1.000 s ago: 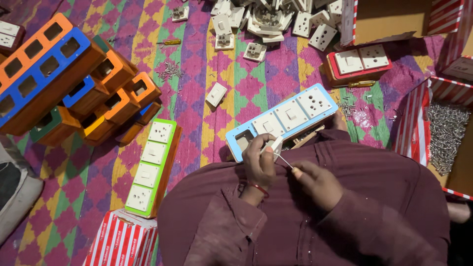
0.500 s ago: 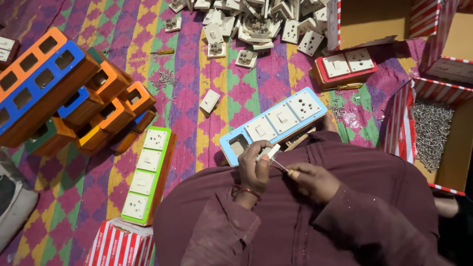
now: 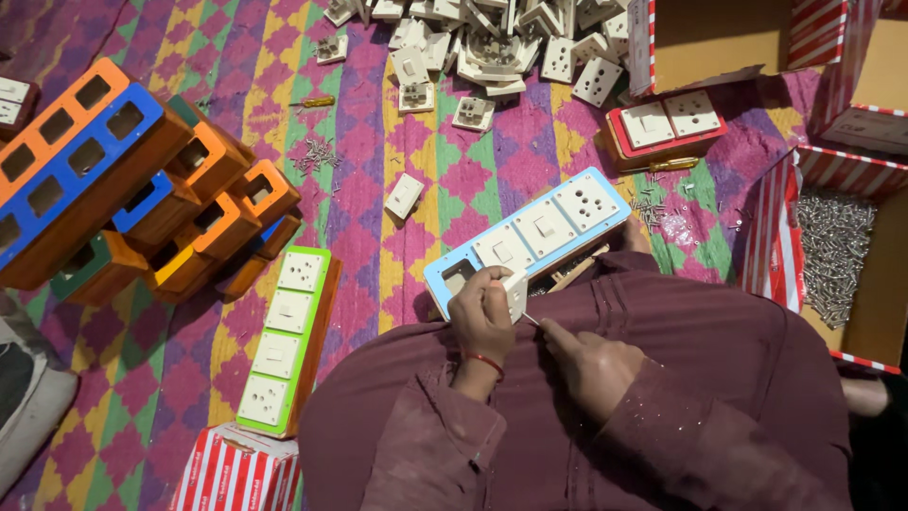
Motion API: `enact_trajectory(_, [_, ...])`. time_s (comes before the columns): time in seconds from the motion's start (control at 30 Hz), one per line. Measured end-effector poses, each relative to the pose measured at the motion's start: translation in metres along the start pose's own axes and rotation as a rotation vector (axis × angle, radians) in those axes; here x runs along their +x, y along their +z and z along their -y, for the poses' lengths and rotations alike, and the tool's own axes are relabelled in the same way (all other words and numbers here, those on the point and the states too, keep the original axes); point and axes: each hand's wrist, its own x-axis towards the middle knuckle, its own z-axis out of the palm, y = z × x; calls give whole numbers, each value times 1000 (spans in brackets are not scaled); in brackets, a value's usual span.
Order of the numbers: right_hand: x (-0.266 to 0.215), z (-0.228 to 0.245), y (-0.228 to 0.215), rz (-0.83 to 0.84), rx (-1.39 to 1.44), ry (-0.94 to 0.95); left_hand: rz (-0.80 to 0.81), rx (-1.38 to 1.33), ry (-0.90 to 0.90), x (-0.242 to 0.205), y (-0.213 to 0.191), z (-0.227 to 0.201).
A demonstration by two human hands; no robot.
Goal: The person assembles electrical switch and socket modules into a multi-gang frame. They insert white plastic modules into the frame, secure them with a screwdriver, and then attach metal screws to the back terminals of the modules.
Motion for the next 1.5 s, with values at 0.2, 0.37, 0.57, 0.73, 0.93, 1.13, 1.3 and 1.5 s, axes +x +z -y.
enact_trajectory(0.2, [-17,-3,-1,58,19,142,-143,101,47,18,-19,25])
enact_trajectory(0.37, [-40,-19,1,-16,158,-154,-212,-651,-246,37,-25,53])
enact_trajectory(0.57, [-43,-16,-23,11,218,-457,258,-1297,-635,24,-16,71])
enact_trajectory(0.73, [-11,16,-30,-344,189,-391,588,-785,-419,-4,7,65])
enact_trajectory(0.93, [42,2,-18,-232,377,-205,528,-857,-645,-2,-27,34])
enact_trajectory(1.13, [83,-35,4,-102,1096,-47,310,-875,-612,17,-41,16])
enact_trajectory(1.3, [89,-42,49,100,1195,15,180,-271,-274,21,-26,31])
enact_trajectory(1.5, [107,-49,76,201,1300,70,-46,-198,-373,27,-27,52])
